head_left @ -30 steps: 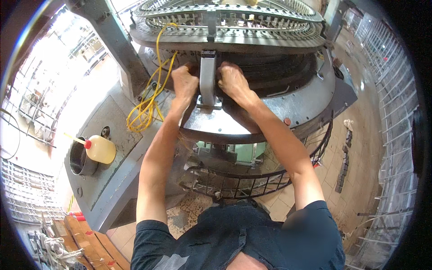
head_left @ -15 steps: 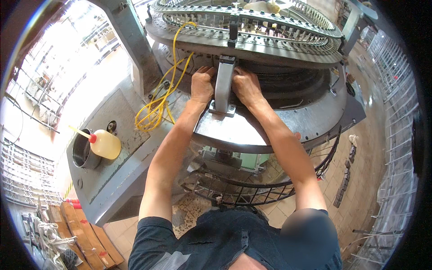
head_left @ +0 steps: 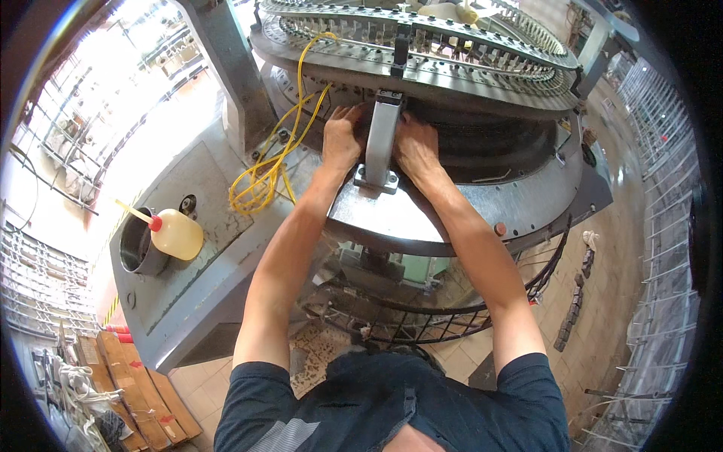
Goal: The person installs small metal components into a large industrial machine using a wrench. They pick up parts from the floor, tighten them into place, and repeat the process for several units.
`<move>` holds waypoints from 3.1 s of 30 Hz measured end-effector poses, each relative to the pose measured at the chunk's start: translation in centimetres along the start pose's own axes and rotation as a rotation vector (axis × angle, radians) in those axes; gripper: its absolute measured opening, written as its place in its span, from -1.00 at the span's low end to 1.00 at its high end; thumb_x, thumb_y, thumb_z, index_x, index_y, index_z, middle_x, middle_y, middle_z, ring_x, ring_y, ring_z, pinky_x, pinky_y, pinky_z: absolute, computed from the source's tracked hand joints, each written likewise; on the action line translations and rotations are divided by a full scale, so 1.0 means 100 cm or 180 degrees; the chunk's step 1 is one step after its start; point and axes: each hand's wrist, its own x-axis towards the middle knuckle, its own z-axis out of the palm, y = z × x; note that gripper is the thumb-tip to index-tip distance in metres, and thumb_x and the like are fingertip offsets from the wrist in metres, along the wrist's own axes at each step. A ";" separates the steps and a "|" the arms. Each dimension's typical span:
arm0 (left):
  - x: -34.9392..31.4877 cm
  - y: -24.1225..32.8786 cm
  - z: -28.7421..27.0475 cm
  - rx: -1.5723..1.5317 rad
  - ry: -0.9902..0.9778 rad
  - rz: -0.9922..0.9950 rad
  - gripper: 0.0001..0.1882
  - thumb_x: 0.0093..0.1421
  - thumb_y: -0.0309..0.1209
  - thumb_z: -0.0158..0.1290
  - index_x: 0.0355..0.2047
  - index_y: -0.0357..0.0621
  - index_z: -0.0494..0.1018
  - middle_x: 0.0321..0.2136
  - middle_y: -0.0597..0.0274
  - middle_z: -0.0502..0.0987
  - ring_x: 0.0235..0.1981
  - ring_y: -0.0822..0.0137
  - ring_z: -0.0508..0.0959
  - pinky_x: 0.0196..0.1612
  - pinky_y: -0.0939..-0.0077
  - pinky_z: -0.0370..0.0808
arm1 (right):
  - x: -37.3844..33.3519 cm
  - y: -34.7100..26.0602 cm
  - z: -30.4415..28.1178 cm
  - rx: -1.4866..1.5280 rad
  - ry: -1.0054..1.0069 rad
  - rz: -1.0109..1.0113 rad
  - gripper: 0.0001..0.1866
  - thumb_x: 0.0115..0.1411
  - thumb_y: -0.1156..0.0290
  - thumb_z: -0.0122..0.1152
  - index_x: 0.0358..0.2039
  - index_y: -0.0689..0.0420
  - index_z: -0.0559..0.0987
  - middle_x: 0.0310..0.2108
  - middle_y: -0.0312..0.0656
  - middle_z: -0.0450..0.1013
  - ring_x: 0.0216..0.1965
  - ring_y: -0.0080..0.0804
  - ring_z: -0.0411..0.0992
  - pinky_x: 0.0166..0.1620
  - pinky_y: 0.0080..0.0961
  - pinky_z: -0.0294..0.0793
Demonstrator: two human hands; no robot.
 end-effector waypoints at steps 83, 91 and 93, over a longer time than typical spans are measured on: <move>-0.017 0.004 -0.070 0.0776 -0.0564 -0.0581 -0.61 0.03 -0.60 0.21 -0.07 -0.27 0.51 -0.27 -0.20 0.59 -0.15 -0.27 0.57 -0.07 0.01 0.52 | 0.026 0.007 0.037 0.1993 0.0042 -0.0180 -0.76 0.30 0.50 0.33 -0.04 0.27 0.63 -0.14 -0.11 0.62 -0.16 -0.42 0.61 -0.12 -0.47 0.61; -0.045 -0.005 -0.108 0.0521 -0.0731 0.0384 -0.61 0.17 -0.47 0.29 0.02 -0.24 0.51 -0.21 0.03 0.56 -0.11 -0.02 0.56 -0.08 0.14 0.51 | 0.024 -0.003 0.031 0.2885 -0.0581 0.0808 -0.81 0.30 0.44 0.36 -0.11 0.19 0.61 -0.20 -0.23 0.62 -0.27 -0.51 0.55 -0.18 -0.47 0.57; -0.044 -0.010 -0.104 0.0430 -0.0515 0.0383 -0.63 0.18 -0.45 0.30 0.00 -0.22 0.54 -0.25 0.00 0.58 -0.19 -0.01 0.59 -0.12 0.17 0.53 | 0.025 -0.005 0.033 0.1774 -0.0040 -0.0080 -0.83 0.32 0.44 0.33 -0.11 0.16 0.62 -0.19 -0.31 0.61 -0.32 -0.55 0.52 -0.23 -0.50 0.54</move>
